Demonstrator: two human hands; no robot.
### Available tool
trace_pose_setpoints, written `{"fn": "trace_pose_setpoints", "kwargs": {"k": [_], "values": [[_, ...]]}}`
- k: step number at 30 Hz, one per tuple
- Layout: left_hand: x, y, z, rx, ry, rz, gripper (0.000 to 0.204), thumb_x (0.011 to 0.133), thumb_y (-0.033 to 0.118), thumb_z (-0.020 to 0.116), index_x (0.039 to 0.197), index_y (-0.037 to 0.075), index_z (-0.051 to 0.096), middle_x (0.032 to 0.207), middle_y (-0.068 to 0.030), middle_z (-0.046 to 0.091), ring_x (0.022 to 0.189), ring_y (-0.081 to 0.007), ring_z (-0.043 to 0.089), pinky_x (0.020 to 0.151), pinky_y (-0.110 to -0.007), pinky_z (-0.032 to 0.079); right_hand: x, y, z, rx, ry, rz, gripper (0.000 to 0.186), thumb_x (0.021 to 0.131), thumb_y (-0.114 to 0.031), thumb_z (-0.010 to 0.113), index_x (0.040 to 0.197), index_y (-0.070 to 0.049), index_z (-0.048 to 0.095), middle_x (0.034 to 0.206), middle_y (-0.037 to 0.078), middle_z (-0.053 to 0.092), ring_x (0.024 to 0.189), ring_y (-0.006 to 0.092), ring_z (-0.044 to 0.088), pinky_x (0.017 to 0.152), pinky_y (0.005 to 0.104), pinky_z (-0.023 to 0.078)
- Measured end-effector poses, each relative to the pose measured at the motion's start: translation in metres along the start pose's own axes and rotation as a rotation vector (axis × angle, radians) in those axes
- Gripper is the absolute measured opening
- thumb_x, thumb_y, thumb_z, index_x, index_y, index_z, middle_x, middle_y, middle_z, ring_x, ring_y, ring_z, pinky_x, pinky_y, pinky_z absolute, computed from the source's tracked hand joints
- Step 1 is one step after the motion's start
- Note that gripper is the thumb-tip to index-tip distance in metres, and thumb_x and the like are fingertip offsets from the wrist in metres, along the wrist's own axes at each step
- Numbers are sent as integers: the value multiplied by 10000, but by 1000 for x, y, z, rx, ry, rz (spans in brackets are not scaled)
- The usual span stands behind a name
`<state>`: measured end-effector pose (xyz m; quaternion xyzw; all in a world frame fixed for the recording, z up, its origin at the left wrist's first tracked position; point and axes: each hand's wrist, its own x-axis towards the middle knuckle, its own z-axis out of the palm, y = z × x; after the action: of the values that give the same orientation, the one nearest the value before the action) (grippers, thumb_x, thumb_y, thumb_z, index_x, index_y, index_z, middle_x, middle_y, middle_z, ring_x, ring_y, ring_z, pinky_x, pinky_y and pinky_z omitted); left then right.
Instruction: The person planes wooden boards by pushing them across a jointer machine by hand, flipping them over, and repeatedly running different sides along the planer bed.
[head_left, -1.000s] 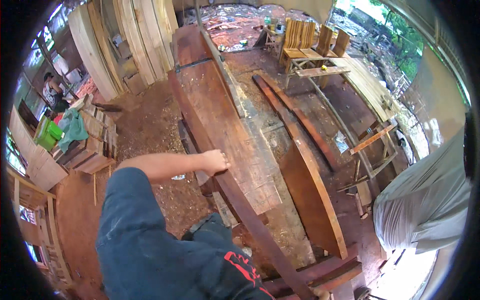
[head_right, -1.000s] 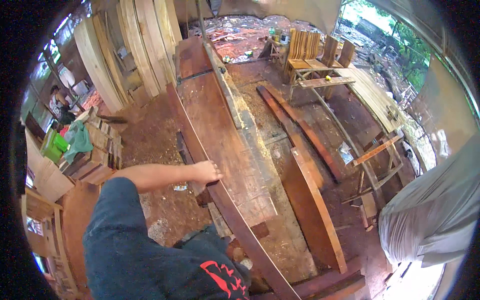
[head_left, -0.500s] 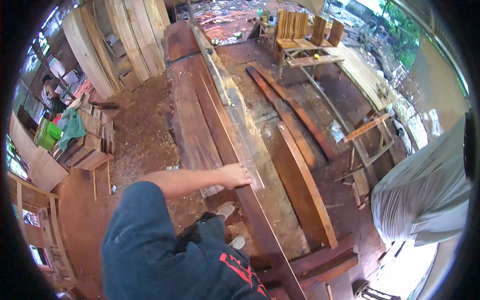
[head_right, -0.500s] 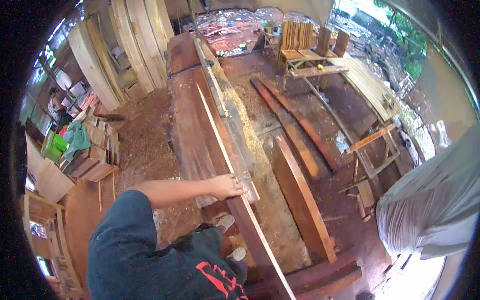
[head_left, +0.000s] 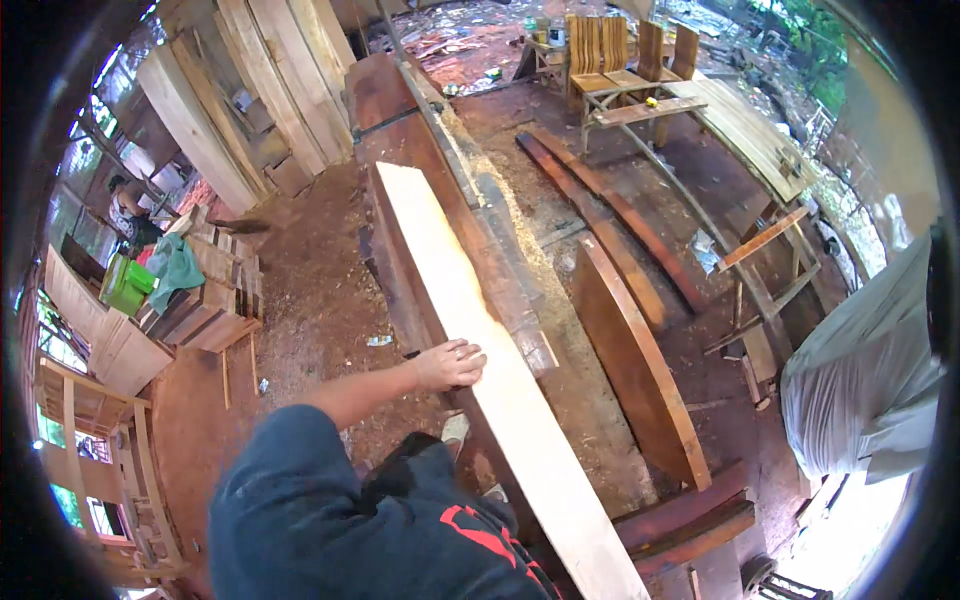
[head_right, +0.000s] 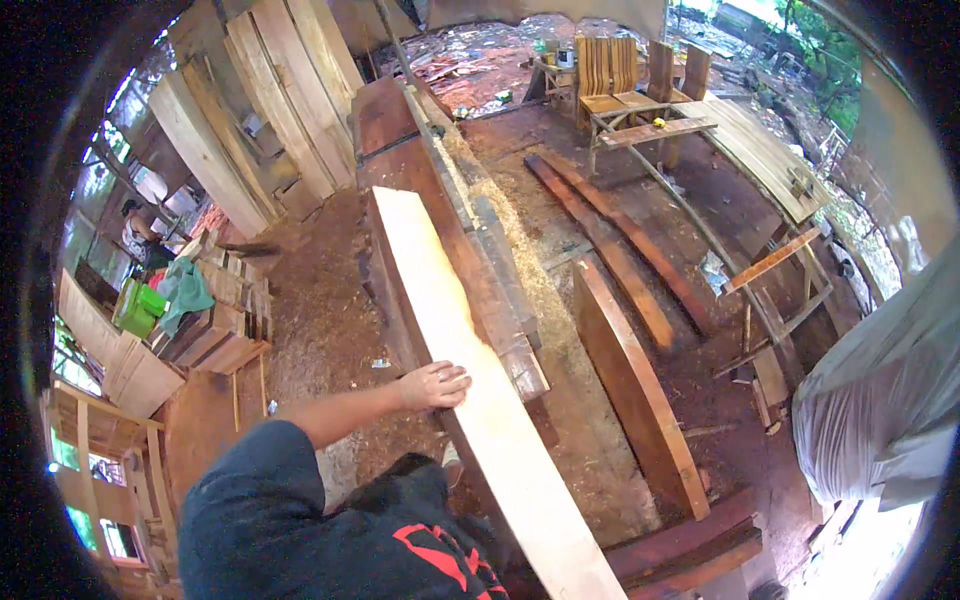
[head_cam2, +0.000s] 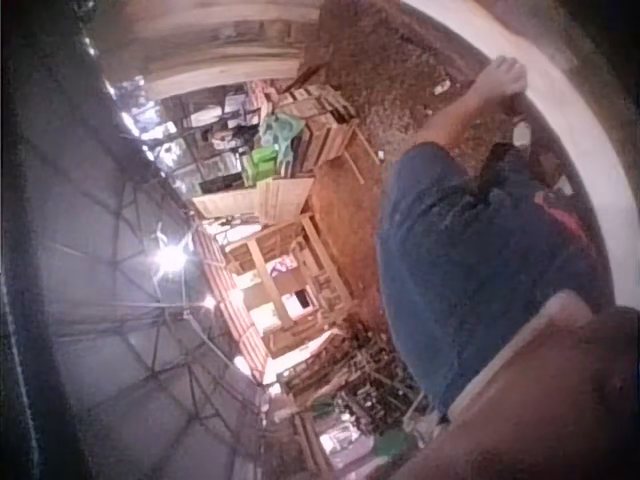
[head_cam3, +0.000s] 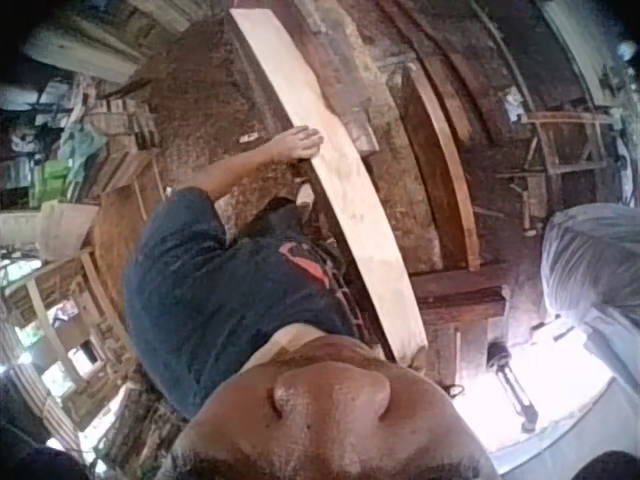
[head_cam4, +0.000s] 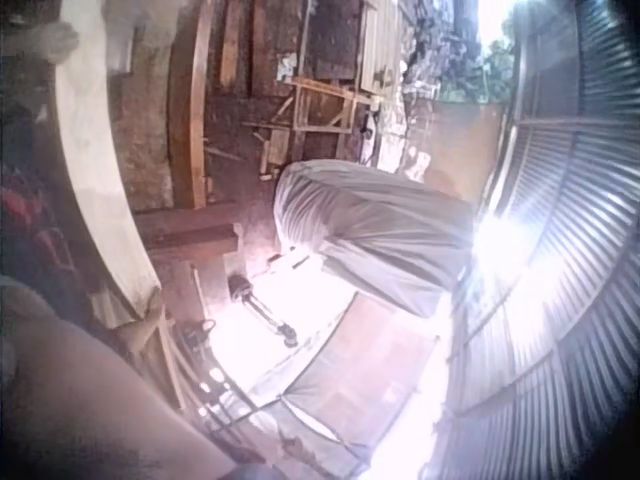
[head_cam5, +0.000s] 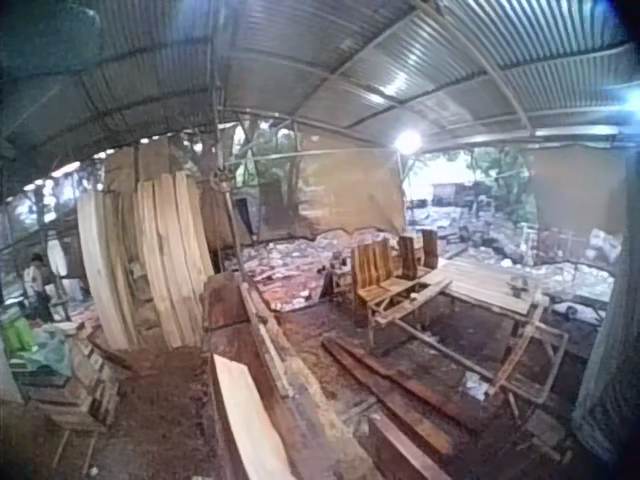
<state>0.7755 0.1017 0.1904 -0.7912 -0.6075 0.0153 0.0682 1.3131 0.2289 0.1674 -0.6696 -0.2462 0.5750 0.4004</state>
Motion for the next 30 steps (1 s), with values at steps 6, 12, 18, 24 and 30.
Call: {"fn": "trace_pose_setpoints", "kwargs": {"k": [6, 12, 18, 24, 30], "values": [[-61, 24, 29, -140, -105, -139, 627, 905, 486, 597, 1318, 22, 516, 1491, -190, 460, 1372, -408, 431, 1161, -549, 337, -16, 14, -10, 77, -5, 18, 704, 967, -689, 422, 1301, -84, 558, 1256, 146, 594, 1094, 339, 613, 891, 507, 521], [-53, 1, 73, -364, -122, -583, 941, 944, 690, 492, 1542, -21, 339, 1612, -209, 322, 1458, -441, 304, 1229, -580, 196, -43, 22, -12, 131, -19, 49, 742, 963, -715, 407, 1352, -96, 536, 1315, 145, 578, 1141, 343, 603, 920, 512, 519], [-43, -104, 68, -267, -191, -708, 790, 1032, 584, 398, 1574, 15, 320, 1671, -154, 255, 1531, -366, 243, 1269, -528, 149, -60, 57, 2, 160, -142, 122, 783, 959, -741, 393, 1403, -108, 514, 1374, 144, 562, 1188, 348, 592, 948, 517, 516], [-1, -86, 99, -336, 60, -1148, 786, 1012, 489, 475, 1574, -29, 293, 1688, -189, 196, 1578, -314, 136, 1273, -515, 103, -59, 90, 57, 173, -325, 257, 826, 955, -767, 378, 1454, -119, 492, 1434, 142, 546, 1235, 352, 581, 976, 522, 514], [-9, -151, 106, -288, 185, -1227, 897, 951, 586, 537, 1569, -24, 313, 1677, -182, 237, 1577, -294, 155, 1263, -538, 110, -47, 102, 108, 132, -429, 338, 870, 951, -793, 364, 1506, -131, 470, 1493, 141, 530, 1282, 357, 571, 1005, 528, 512]]}}
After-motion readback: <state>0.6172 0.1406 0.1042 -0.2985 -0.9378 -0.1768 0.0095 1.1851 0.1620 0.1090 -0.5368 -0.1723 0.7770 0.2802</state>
